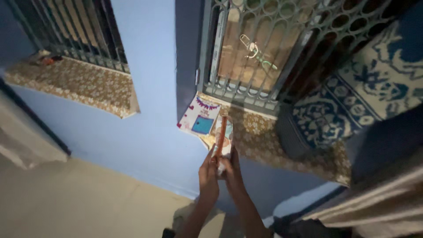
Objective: The person wipes a laptop and surrounding desk area using a cloth. They move a plastic container, pick up pens and a roll of tape, and place them into the container. The person continues wiping the desk surface and repositions items.
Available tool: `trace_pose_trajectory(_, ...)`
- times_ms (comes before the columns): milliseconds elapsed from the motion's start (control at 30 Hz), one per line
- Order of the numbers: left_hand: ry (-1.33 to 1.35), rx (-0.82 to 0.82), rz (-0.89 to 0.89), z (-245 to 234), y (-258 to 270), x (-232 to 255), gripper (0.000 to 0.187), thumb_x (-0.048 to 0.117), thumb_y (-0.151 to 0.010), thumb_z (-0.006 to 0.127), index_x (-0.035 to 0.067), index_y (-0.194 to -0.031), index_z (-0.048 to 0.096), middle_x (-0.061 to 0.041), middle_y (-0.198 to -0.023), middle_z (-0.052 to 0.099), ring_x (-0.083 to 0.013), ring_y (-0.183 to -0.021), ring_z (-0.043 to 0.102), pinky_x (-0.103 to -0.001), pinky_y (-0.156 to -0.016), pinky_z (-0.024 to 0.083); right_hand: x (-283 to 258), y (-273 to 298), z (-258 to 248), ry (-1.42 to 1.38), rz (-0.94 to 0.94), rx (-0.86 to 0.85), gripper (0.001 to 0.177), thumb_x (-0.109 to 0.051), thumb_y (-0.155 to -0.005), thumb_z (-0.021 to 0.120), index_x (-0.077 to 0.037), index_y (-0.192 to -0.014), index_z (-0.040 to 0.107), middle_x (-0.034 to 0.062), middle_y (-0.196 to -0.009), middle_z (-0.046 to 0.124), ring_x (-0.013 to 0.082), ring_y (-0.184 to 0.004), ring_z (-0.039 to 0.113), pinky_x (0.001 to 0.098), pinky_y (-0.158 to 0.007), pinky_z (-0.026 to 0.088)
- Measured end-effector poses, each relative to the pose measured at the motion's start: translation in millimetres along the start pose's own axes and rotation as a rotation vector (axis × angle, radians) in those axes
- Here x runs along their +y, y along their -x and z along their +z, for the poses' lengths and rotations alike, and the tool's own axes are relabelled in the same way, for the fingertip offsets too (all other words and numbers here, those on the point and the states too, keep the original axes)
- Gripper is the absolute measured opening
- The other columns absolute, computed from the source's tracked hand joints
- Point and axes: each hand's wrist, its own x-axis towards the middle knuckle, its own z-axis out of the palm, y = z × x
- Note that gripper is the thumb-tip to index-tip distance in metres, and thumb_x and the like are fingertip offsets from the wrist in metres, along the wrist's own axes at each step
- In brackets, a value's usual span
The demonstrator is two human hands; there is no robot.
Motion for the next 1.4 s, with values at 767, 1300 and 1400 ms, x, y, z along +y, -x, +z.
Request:
trace_pose_trajectory(767,-0.481,-0.127,0.070,-68.0,-248.6,-91.9,0.051,0.023,-0.101,0.049,0.000,-0.146,0.051,-0.018,-0.142,0.061,-0.0298,-0.119,0.065,-0.036,-0.095,0.051,92.5,-234.0,75.4,0.191,-0.284,0.169,0.071,-0.004,-0.098,0.044,-0.006,-0.164,0.018,0.0075,-0.170,0.022,0.0197,-0.150,0.030,0.0313,-0.116,0.032)
trace_pose_trajectory(1300,-0.185,-0.388,-0.034,-82.4,-271.7,-121.6,0.069,0.001,-0.099,0.045,0.012,-0.166,0.032,-0.012,-0.101,0.067,-0.0129,-0.065,0.051,-0.027,-0.059,0.045,96.1,-236.2,69.5,0.307,-0.505,0.199,0.059,-0.006,-0.104,0.044,-0.003,-0.161,0.031,0.0145,-0.169,0.033,0.0239,-0.155,0.030,0.0330,-0.123,0.024)
trace_pose_trajectory(1400,-0.303,-0.391,0.051,-84.4,-272.5,-122.8,0.069,0.000,-0.100,0.040,0.013,-0.167,0.029,-0.006,-0.097,0.065,-0.0059,-0.063,0.049,-0.023,-0.056,0.045,74.6,-226.5,74.8,0.400,-0.392,0.257,0.057,-0.009,-0.104,0.044,-0.005,-0.160,0.033,0.0145,-0.166,0.035,0.0235,-0.150,0.038,0.0330,-0.113,0.035)
